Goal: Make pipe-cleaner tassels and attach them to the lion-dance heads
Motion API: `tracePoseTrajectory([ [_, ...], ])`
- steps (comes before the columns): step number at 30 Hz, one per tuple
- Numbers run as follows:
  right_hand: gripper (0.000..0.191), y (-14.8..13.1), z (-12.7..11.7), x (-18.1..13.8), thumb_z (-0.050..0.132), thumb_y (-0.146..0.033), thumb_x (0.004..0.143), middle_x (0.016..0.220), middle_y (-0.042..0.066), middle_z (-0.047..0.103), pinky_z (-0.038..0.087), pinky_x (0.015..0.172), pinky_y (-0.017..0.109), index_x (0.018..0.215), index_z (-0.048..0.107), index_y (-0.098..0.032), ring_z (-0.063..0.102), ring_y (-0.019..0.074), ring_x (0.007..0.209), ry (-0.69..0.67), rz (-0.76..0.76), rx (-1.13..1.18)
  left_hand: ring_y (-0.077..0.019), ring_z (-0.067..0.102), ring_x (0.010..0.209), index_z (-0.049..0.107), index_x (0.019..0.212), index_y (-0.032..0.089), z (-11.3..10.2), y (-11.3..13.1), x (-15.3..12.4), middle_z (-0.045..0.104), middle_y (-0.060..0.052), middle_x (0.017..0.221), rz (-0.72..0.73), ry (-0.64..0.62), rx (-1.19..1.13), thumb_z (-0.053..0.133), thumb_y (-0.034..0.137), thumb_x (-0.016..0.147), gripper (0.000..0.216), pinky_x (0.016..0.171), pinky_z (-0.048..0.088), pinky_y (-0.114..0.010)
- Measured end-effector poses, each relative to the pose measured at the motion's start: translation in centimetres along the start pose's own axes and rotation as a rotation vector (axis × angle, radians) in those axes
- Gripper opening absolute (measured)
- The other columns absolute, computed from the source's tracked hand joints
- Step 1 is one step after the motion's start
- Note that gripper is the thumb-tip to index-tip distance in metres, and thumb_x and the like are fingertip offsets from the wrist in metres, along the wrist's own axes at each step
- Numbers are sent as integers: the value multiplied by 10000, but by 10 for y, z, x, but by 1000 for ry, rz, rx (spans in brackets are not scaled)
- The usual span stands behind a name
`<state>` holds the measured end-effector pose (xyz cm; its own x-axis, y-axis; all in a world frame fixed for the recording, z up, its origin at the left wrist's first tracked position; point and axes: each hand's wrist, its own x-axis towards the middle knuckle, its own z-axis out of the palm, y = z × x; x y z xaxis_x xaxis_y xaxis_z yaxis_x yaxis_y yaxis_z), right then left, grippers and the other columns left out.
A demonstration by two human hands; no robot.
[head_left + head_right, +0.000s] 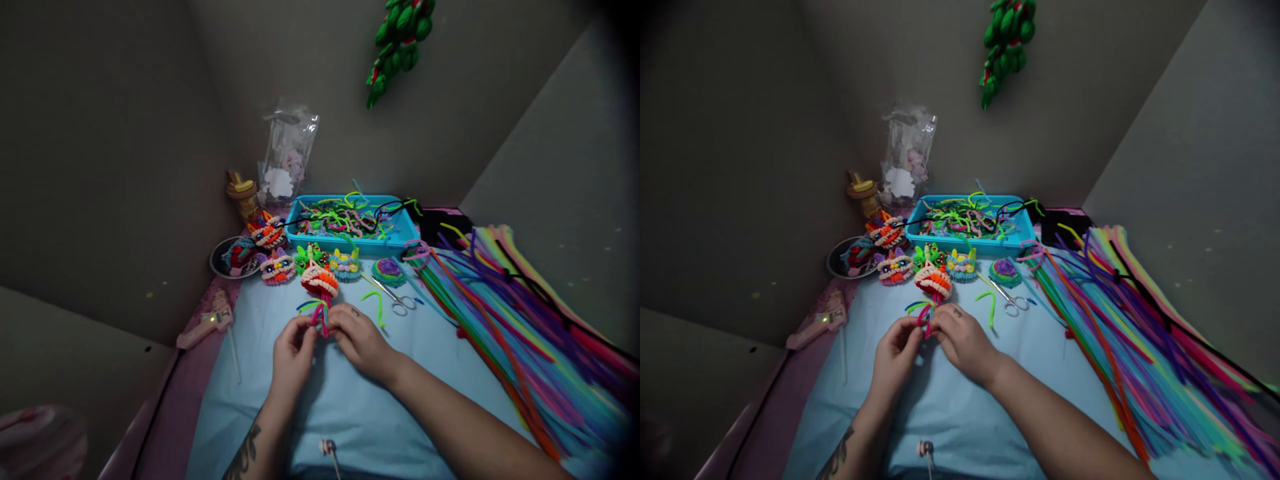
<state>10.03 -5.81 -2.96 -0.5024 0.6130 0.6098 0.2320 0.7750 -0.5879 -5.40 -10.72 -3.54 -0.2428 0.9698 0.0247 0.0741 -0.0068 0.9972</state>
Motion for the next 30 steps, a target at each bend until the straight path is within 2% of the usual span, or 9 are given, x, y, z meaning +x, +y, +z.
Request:
tracePoseTrajectory([
  [3, 156, -1, -2, -1, 457, -83, 880, 900, 77, 624, 508, 753, 330, 902, 549, -207, 578, 189, 856, -51, -37, 22, -130, 554, 552, 494, 937, 202, -6, -6, 0, 612, 8, 673, -158, 65, -122, 546, 459, 831, 283, 510, 455, -234],
  [6, 208, 0, -4, -4, 459, -80, 865, 931, 76, 656, 520, 777, 320, 991, 562, -210, 619, 183, 876, -39, -30, 92, -119, 537, 520, 433, 1010, 219, -12, -7, 6, 615, 18, 687, -205, 131, -94, 527, 555, 815, 400, 452, 416, -207],
  [8, 207, 2, -6, -4, 451, -102, 875, 901, 61, 661, 522, 730, 293, 1003, 572, -210, 636, 163, 797, 69, 88, 102, -114, 530, 513, 433, 1067, 210, -14, -5, 12, 614, 19, 670, -217, 114, -49, 560, 571, 784, 476, 426, 370, -186],
  [11, 141, 7, -10, -2, 463, -172, 880, 782, 31, 647, 500, 609, 261, 901, 599, -202, 615, 140, 631, 207, 372, 82, -96, 476, 466, 444, 1175, 181, -14, 1, 18, 554, 59, 568, -194, 67, 1, 598, 544, 767, 568, 436, 340, -179],
  [15, 139, 16, -5, 0, 498, -206, 839, 780, 23, 675, 493, 580, 252, 891, 627, -199, 629, 149, 622, 121, 569, 146, -86, 411, 432, 429, 1312, 143, -10, 10, 20, 472, 85, 502, -178, -11, 50, 579, 508, 796, 650, 447, 334, -189],
  [19, 242, 21, 5, 0, 488, -152, 797, 911, 26, 707, 505, 680, 270, 980, 635, -211, 656, 169, 767, 47, 605, 164, -84, 381, 420, 454, 1342, 122, -7, 16, 21, 430, 83, 487, -194, -107, 65, 560, 519, 808, 674, 427, 305, -196],
  [23, 329, 20, 7, 1, 471, -95, 765, 977, 34, 706, 493, 769, 291, 1012, 657, -208, 645, 174, 847, 11, 571, 158, -86, 378, 421, 532, 1283, 92, -6, 16, 23, 440, 67, 504, -197, -192, 43, 566, 546, 790, 672, 416, 296, -209],
  [27, 328, 18, 5, 2, 504, -113, 757, 988, 49, 699, 495, 722, 289, 1028, 672, -191, 625, 166, 769, 23, 580, 182, -88, 375, 432, 560, 1249, 61, -5, 10, 25, 476, 50, 532, -207, -197, 28, 573, 544, 778, 675, 434, 314, -222],
  [30, 328, 17, 3, 4, 489, -120, 772, 1027, 57, 701, 496, 796, 304, 1032, 676, -188, 637, 184, 889, 44, 595, 247, -101, 415, 465, 581, 1242, 75, -5, 6, 26, 551, 18, 573, -190, -196, 53, 581, 528, 778, 649, 476, 352, -234],
])
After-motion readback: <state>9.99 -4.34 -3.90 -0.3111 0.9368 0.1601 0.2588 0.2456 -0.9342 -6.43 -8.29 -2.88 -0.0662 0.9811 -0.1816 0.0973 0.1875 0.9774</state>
